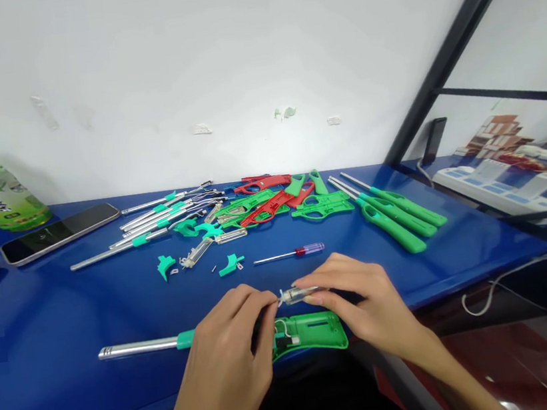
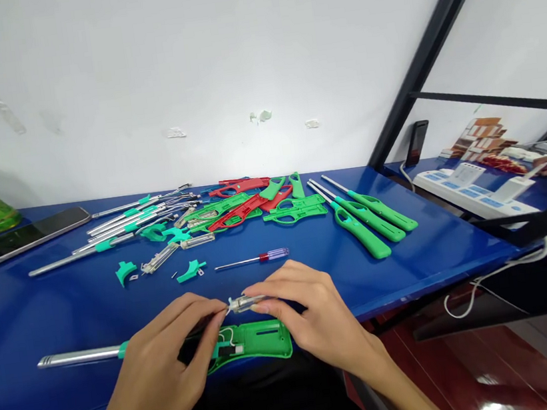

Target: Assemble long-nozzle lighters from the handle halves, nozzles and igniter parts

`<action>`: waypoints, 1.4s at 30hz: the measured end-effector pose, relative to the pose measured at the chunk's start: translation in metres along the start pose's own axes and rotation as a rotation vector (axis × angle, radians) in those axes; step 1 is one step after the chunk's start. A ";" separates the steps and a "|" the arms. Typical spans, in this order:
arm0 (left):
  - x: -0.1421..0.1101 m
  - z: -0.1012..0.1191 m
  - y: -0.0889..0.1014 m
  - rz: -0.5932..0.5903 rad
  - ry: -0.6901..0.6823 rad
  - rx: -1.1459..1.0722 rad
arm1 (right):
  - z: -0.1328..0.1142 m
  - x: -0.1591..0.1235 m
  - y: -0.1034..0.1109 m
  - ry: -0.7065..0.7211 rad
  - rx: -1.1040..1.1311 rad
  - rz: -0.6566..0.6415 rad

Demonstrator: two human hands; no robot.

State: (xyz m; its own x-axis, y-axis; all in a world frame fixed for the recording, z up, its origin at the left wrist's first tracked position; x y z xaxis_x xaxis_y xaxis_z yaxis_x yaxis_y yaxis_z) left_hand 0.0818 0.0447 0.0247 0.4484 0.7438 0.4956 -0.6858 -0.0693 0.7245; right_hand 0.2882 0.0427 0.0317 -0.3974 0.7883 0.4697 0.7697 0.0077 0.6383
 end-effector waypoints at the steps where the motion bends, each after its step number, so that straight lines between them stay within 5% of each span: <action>1: 0.000 0.000 0.000 0.005 -0.004 0.010 | 0.000 0.000 0.000 0.000 -0.005 0.002; 10: -0.006 0.003 0.005 0.075 -0.084 0.185 | -0.004 0.001 0.000 -0.040 -0.024 0.043; 16: -0.022 0.003 0.015 0.005 -0.136 0.273 | -0.008 0.001 0.002 -0.006 0.004 0.021; 42: -0.022 0.000 0.011 -0.057 -0.113 0.226 | -0.003 0.001 -0.005 0.007 -0.076 -0.155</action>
State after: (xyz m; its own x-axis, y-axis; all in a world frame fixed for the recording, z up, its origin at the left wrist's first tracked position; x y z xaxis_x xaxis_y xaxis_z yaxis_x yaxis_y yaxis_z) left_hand 0.0643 0.0280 0.0221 0.5525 0.6727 0.4921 -0.5174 -0.1860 0.8352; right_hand 0.2820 0.0420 0.0306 -0.5119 0.7771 0.3662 0.6591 0.0818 0.7476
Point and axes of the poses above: each hand's wrist, its own x-axis towards the middle knuckle, its own y-axis out of the back of the hand, z = x × y, the point moved 4 cm from there along x, towards the middle knuckle, and after that the axes turned 7 degrees about -z, right-handed, at the moved point
